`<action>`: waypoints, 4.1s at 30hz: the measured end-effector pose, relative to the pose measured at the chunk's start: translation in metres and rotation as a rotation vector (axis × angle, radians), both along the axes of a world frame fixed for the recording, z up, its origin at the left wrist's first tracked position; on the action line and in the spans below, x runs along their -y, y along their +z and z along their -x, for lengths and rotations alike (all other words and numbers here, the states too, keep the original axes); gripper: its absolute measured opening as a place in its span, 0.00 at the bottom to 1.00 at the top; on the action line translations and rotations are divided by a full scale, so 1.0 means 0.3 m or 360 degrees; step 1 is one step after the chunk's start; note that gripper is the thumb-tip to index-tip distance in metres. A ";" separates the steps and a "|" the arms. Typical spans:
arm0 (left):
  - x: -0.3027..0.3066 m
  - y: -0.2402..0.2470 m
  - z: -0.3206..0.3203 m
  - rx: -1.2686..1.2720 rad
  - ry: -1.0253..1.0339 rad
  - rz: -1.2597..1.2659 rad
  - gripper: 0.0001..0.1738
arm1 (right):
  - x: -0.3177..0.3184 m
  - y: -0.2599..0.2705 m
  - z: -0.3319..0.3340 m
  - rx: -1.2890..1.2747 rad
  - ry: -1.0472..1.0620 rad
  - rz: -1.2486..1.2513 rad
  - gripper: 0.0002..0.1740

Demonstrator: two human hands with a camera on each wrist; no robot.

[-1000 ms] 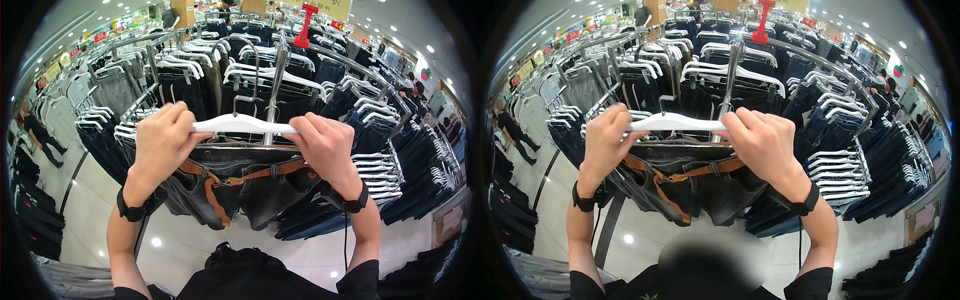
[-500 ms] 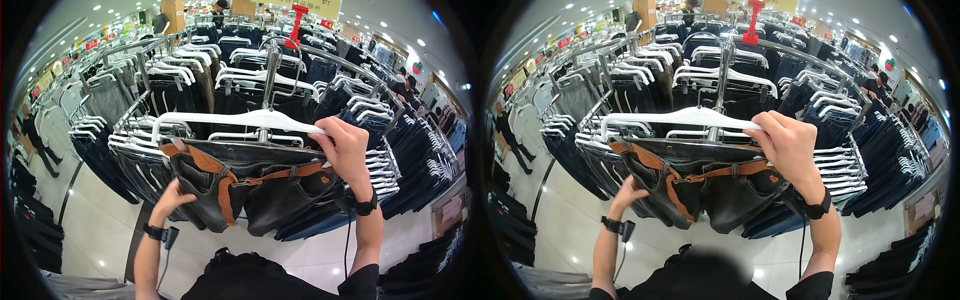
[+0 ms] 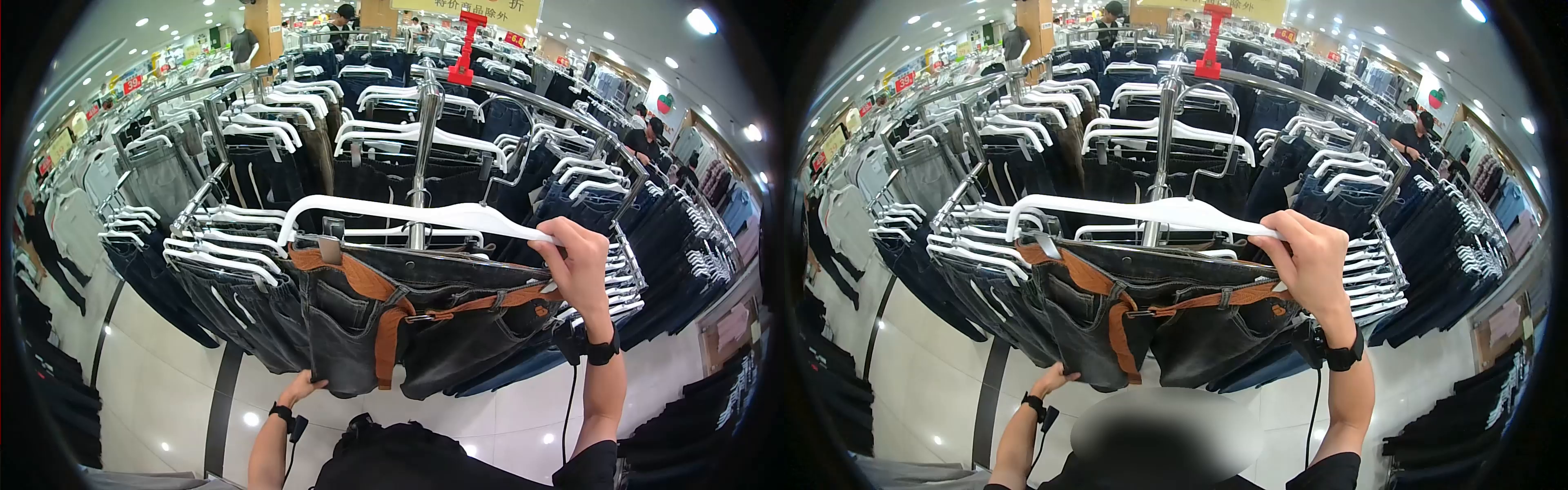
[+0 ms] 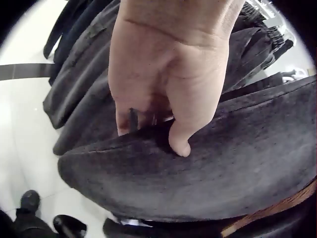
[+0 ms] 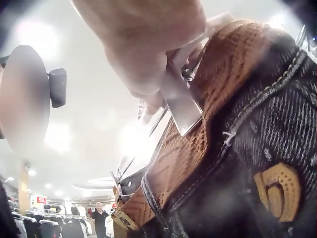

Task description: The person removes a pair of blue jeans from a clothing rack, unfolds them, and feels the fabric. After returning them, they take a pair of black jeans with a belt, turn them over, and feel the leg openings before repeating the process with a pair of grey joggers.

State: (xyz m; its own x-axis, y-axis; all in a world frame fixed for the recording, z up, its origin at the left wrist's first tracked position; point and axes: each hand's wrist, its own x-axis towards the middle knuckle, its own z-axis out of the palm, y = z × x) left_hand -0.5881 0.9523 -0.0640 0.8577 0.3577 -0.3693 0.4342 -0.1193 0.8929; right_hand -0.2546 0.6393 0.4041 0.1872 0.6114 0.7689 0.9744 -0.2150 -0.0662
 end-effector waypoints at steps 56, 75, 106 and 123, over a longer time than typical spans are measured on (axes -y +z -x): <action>0.248 0.385 -0.058 0.0310 0.0877 0.1097 0.10 | -0.182 -0.694 -0.088 -0.0154 0.0000 0.0323 0.12; 0.322 0.543 -0.237 0.0632 0.1008 0.1878 0.13 | -0.082 -1.362 0.309 -0.2190 0.0610 0.1435 0.51; 0.318 0.525 -0.249 0.0690 0.1136 0.1965 0.18 | -0.086 -1.639 0.296 -0.2901 0.0610 0.0942 0.26; 0.281 0.157 -0.085 0.0369 0.1271 0.1678 0.16 | -0.077 -1.429 0.335 -0.3478 0.0477 0.0384 0.16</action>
State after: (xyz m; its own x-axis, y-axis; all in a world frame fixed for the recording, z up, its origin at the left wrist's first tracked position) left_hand -0.5627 0.8681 -0.0170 0.6289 0.4229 -0.6524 -0.1109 0.8793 0.4632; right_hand -0.3550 0.6623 -0.0245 0.3055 0.8006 -0.5154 -0.5601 -0.2867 -0.7773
